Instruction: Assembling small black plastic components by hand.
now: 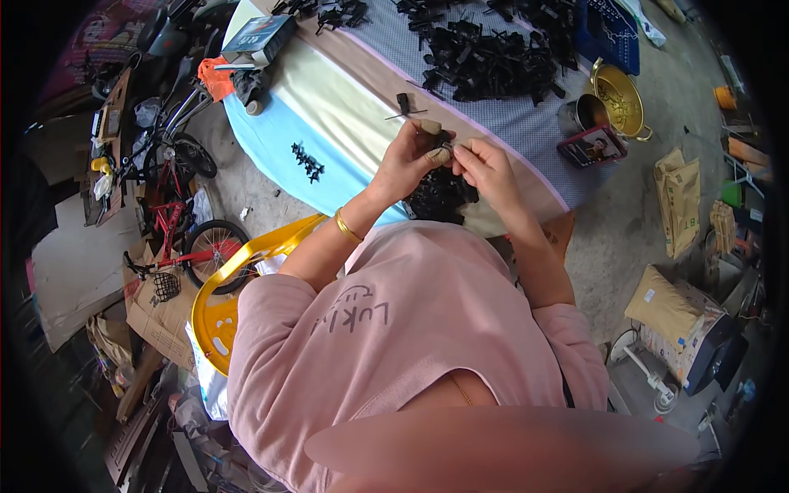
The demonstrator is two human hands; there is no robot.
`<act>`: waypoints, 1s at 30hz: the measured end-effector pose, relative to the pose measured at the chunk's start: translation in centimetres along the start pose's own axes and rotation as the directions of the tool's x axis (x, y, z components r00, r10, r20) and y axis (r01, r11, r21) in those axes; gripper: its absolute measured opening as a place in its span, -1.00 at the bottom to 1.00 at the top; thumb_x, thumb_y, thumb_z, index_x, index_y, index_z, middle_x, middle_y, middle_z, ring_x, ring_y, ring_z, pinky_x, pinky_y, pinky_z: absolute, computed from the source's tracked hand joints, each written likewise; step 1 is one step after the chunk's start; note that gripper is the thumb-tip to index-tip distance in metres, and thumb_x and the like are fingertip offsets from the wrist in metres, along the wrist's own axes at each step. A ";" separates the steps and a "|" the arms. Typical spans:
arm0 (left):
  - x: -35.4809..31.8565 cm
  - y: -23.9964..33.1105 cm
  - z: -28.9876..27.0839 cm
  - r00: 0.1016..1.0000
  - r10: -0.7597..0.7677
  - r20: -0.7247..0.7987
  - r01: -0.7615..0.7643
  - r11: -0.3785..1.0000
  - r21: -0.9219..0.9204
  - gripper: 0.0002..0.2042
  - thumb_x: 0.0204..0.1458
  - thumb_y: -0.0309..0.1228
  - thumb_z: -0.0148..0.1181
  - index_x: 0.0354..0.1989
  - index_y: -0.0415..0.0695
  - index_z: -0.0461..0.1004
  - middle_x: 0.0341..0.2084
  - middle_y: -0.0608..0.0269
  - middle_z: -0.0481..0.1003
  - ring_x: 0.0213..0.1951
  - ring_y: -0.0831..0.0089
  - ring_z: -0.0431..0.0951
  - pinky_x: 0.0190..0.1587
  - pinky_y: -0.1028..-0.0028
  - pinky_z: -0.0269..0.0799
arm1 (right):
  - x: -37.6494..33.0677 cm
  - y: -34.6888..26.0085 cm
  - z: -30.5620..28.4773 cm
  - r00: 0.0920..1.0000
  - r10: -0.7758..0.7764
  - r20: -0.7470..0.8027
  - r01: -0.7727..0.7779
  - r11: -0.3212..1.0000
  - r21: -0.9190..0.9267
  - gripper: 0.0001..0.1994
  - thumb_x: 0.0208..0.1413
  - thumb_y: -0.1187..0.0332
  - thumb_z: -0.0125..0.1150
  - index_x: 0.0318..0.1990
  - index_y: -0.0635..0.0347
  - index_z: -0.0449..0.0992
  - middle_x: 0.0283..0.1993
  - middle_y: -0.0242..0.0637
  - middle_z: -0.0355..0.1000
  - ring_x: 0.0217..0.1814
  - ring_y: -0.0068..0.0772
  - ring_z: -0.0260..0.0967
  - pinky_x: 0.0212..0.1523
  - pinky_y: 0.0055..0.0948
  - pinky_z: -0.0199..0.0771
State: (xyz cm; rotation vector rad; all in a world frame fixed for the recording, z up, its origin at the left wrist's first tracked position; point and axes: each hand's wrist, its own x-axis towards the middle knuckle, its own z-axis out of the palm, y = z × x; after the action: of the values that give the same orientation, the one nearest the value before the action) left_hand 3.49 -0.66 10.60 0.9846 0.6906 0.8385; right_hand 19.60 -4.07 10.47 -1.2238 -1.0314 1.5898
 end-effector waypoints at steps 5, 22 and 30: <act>-0.5 0.3 0.6 1.000 0.014 -0.024 -0.013 0.998 0.066 -0.74 0.02 -0.58 0.02 -0.12 -0.33 0.19 -0.22 0.12 0.37 -0.24 0.50 0.43 -0.16 0.51 0.40 | 0.1 0.0 0.5 0.996 -0.090 -0.025 0.086 0.990 -0.112 -0.84 0.12 0.38 -0.03 -0.44 0.23 0.42 -0.60 -0.49 0.29 -0.66 -0.83 0.02 -0.67 -0.79 -0.04; -1.2 0.6 0.5 0.969 0.248 0.017 -0.218 0.814 0.538 -0.75 -0.05 -0.62 0.07 -0.16 -0.29 0.27 -0.24 0.08 0.43 -0.21 0.41 0.48 -0.18 0.46 0.40 | -0.4 2.1 0.5 0.982 -0.189 0.007 0.187 0.965 -0.183 -0.84 0.13 0.37 -0.04 -0.33 0.26 0.43 -0.59 -0.49 0.29 -0.67 -0.83 0.04 -0.69 -0.77 -0.01; -0.3 1.6 -0.2 0.937 -0.350 0.003 0.297 0.790 -0.536 -0.71 0.17 -0.42 -0.28 0.02 -0.23 0.15 -0.12 0.04 0.33 -0.10 0.29 0.42 -0.01 0.34 0.36 | -1.8 -0.5 0.1 0.811 -0.582 -0.059 0.502 0.745 -0.438 -0.86 -0.14 0.55 0.24 -0.37 0.32 0.45 -0.46 -0.40 0.38 -0.51 -0.67 0.31 -0.51 -0.70 0.30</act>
State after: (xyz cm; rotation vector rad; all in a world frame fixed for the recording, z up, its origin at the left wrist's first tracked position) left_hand 2.71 -0.34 12.03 0.3087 0.6371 0.7153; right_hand 19.85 -5.63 11.49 -1.1598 -1.4764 0.8012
